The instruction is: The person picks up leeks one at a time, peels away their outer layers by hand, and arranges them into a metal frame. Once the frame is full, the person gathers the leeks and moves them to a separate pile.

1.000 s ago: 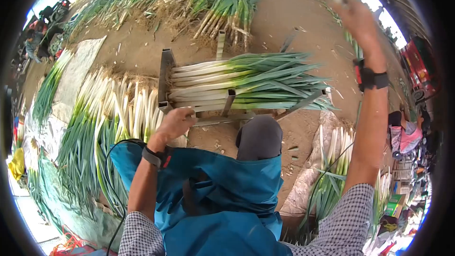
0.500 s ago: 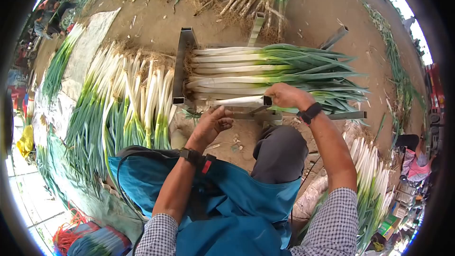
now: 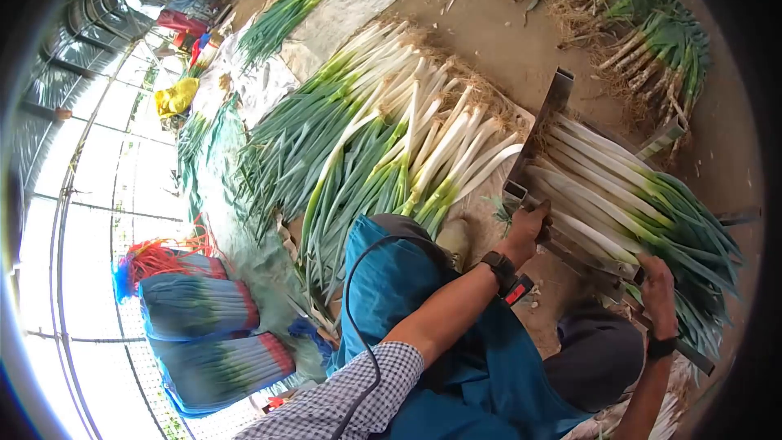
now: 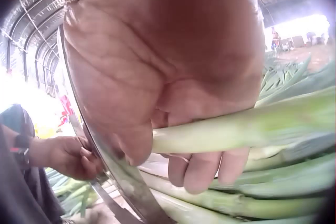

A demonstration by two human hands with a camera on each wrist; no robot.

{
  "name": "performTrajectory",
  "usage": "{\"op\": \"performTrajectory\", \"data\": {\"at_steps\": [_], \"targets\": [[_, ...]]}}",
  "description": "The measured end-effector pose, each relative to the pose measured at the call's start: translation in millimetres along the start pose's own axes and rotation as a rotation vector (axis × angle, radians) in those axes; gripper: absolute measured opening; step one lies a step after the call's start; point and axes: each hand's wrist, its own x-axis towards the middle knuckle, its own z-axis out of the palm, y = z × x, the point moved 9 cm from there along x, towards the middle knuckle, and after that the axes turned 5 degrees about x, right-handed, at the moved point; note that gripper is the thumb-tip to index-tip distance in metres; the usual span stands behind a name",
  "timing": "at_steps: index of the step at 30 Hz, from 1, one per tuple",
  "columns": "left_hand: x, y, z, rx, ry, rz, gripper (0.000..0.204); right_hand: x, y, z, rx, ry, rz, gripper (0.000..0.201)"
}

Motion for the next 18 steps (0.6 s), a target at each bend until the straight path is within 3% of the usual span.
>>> {"op": "performTrajectory", "data": {"at_steps": [2,4,8,11,14,17,18], "targets": [[4.3,-7.8,-4.9,0.001,0.064,0.054,0.022,-6.5,-10.3,8.4,-0.087,0.047,0.041,0.037],[3.6,-8.5,-4.9,0.025,0.147,0.109,0.023,-6.1,-4.0,21.0,0.005,0.072,0.196,0.031],[-7.3,-15.7,1.7,0.123,0.118,0.045,0.029,-13.0,15.8,41.9,-0.231,0.125,-0.009,0.032],[-19.0,-18.6,15.1,0.304,0.106,-0.001,0.035,-20.9,31.4,53.8,-0.406,0.276,-0.155,0.034],[-37.5,-16.1,30.2,0.277,0.009,-0.164,0.041,-24.7,24.6,47.7,-0.384,0.33,-0.153,0.029],[3.1,-31.5,20.3,0.352,0.018,0.064,0.045,5.6,-41.7,15.3,-0.269,0.087,0.028,0.019],[4.4,-29.0,17.5,0.403,0.028,0.119,0.048,11.3,-36.0,26.9,-0.247,0.101,-0.017,0.017]]}}
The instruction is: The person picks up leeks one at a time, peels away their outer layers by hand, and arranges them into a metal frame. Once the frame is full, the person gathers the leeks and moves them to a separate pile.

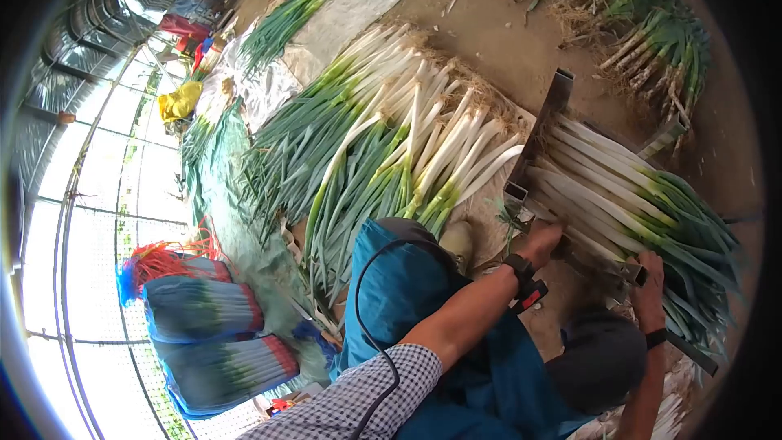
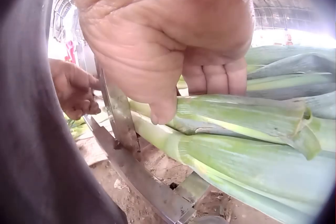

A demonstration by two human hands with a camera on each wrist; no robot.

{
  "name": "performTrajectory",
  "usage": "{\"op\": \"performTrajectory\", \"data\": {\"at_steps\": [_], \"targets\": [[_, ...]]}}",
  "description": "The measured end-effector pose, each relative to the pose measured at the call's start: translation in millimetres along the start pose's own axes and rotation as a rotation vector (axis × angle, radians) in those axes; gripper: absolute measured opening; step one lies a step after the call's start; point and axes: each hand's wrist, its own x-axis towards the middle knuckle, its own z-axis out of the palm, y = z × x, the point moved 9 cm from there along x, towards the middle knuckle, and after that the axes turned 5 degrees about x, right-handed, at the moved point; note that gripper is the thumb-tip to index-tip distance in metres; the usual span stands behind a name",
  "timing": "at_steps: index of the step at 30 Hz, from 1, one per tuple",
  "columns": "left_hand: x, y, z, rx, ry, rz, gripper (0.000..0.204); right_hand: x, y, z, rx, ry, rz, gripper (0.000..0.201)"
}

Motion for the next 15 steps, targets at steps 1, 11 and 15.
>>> {"op": "performTrajectory", "data": {"at_steps": [1,11,15], "targets": [[-11.2,17.0,-2.5,0.082,-0.01,0.021,0.055,-2.0,10.1,13.6,0.006,0.019,-0.022,0.014],[-9.7,-12.2,5.0,-0.174,-0.157,-0.293,0.038,23.6,4.4,-73.2,0.309,0.263,0.119,0.014],[-12.1,-9.1,6.2,-0.213,-0.173,-0.294,0.036,60.7,-10.0,-66.1,0.122,0.255,-0.051,0.019]]}}
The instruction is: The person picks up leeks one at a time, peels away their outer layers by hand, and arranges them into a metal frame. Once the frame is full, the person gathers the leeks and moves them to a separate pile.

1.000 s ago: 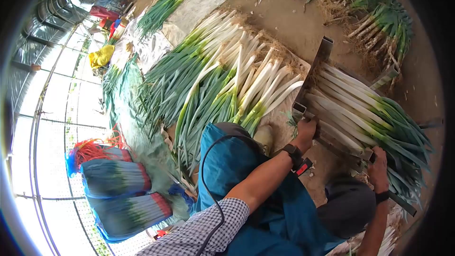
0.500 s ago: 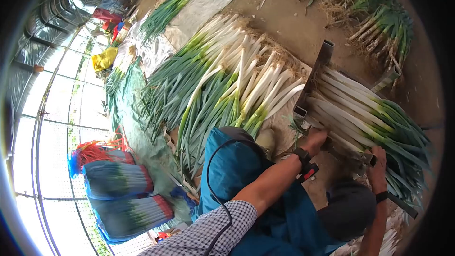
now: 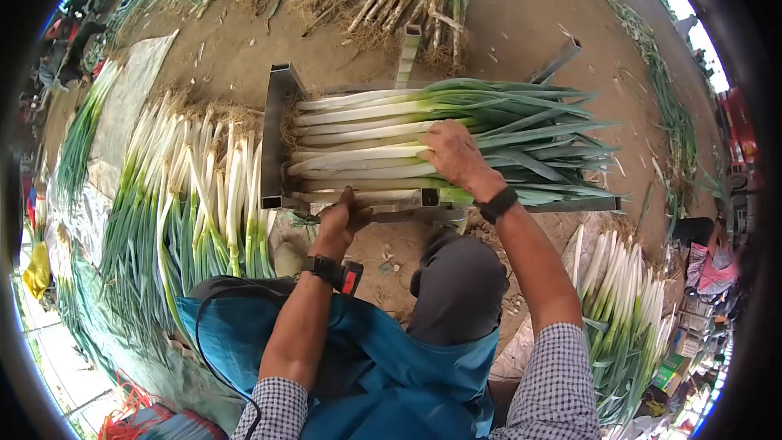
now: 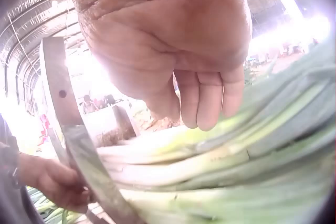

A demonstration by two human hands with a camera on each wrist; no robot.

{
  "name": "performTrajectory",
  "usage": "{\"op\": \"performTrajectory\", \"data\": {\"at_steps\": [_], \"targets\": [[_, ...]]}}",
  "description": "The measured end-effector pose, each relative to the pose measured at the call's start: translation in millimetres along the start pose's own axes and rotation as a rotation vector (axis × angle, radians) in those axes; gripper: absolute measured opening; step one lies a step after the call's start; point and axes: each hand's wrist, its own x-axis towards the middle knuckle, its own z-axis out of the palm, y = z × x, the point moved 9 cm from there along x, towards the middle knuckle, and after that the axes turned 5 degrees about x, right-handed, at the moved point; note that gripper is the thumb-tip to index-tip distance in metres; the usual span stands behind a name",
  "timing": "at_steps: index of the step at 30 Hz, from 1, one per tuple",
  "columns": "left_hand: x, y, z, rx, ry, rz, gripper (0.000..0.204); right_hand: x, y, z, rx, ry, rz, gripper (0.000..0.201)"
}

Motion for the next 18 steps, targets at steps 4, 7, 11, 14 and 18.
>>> {"op": "performTrajectory", "data": {"at_steps": [4,7,11,14,18], "targets": [[-6.1,-1.5,-4.5,-0.004,0.0,-0.021,0.035,-0.1,12.8,34.6,-0.012,-0.033,-0.026,0.026],[-4.8,-1.7,-3.5,-0.023,-0.047,-0.011,0.033,4.3,5.0,18.9,0.012,-0.051,-0.026,0.024],[-2.4,-3.3,-2.2,-0.036,-0.099,-0.019,0.031,-1.2,-12.9,-15.7,0.079,-0.178,-0.016,0.022],[-6.6,2.1,-1.5,-0.019,-0.074,0.004,0.033,-7.1,0.8,-7.2,0.131,-0.34,0.027,0.023],[-8.8,-0.5,-2.5,0.011,-0.051,0.012,0.033,-18.3,5.1,40.5,0.086,-0.339,0.039,0.021]]}}
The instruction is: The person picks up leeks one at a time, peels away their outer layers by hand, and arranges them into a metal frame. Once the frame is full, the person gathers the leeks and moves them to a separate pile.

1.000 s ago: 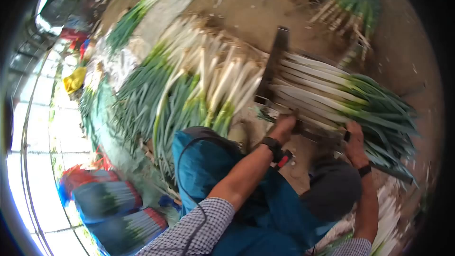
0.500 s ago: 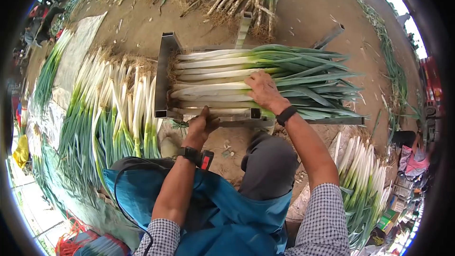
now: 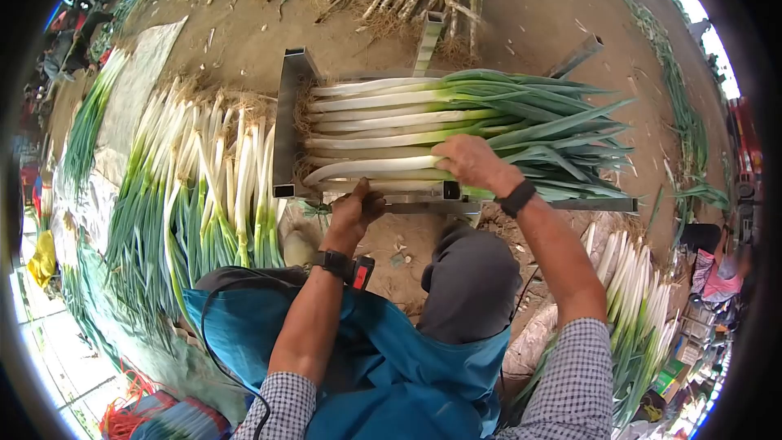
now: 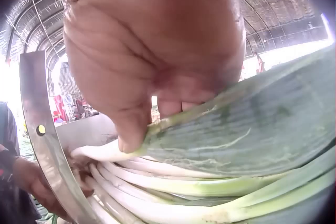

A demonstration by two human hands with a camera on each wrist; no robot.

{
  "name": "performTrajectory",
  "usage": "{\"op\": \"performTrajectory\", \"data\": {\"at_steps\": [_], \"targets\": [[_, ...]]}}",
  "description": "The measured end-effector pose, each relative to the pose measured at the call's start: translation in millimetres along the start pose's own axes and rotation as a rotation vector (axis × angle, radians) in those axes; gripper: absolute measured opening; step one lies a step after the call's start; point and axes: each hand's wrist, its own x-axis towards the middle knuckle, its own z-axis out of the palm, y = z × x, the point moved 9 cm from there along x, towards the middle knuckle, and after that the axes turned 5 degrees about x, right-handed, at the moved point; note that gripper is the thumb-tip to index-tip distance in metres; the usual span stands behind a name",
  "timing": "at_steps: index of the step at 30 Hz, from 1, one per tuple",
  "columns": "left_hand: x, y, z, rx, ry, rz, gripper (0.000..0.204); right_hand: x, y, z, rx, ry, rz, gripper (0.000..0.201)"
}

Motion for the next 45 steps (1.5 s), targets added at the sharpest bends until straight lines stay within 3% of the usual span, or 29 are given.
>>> {"op": "performTrajectory", "data": {"at_steps": [4,7,11,14,17,18,21,23,27,30,32,36,39,42,44,45], "targets": [[1.2,1.7,-7.4,0.007,0.026,-0.014,0.03,-14.4,-2.6,18.8,-0.122,0.099,0.025,0.022],[2.7,1.6,-5.7,-0.001,0.001,-0.021,0.029,-35.0,-17.3,20.7,-0.076,0.254,-0.112,0.027],[-3.8,4.6,-10.1,0.086,0.061,-0.018,0.024,-35.7,-13.3,23.9,-0.008,0.345,-0.022,0.029],[-47.3,54.7,-9.0,0.878,0.408,0.58,0.025,-35.2,-10.7,25.0,-0.003,0.383,-0.006,0.026],[-122.4,86.3,66.6,1.314,0.421,1.293,0.028,-34.0,-13.6,26.2,-0.034,0.412,-0.032,0.022],[-125.6,88.1,81.4,1.376,0.353,1.363,0.028,-36.5,-13.5,25.7,-0.058,0.418,-0.037,0.021],[-87.1,88.0,76.7,1.495,0.514,1.318,0.028,-41.9,-15.7,23.4,-0.093,0.5,-0.081,0.013],[-73.9,74.6,64.5,1.498,0.357,1.467,0.026,-42.9,-15.8,26.7,-0.104,0.51,-0.089,0.008],[-67.1,74.2,62.8,1.475,0.281,1.439,0.02,-44.7,-23.3,19.4,-0.152,0.502,-0.128,0.005],[-63.3,79.5,56.0,1.47,0.231,1.434,0.021,-55.8,-14.8,3.9,-0.183,0.357,-0.037,0.006],[-64.7,79.4,54.3,1.469,0.244,1.434,0.022,-79.7,2.1,-20.0,-0.302,0.523,0.081,0.008],[-67.3,81.2,60.3,1.48,0.21,1.441,0.025,-102.0,17.9,-10.0,-0.27,0.581,0.108,0.02],[-85.3,91.6,64.8,1.635,0.4,1.506,0.026,-88.2,15.4,-8.2,-0.295,0.582,0.085,0.016],[-87.5,98.0,56.3,1.583,0.385,1.391,0.028,-91.5,12.1,-12.0,-0.286,0.588,0.085,0.015],[-65.0,77.0,34.7,1.549,0.357,1.448,0.034,-92.8,10.3,-10.9,-0.222,0.579,0.104,0.017],[-62.2,75.6,32.8,1.545,0.269,1.388,0.027,-95.6,12.0,-6.7,-0.234,0.62,0.099,0.02]]}}
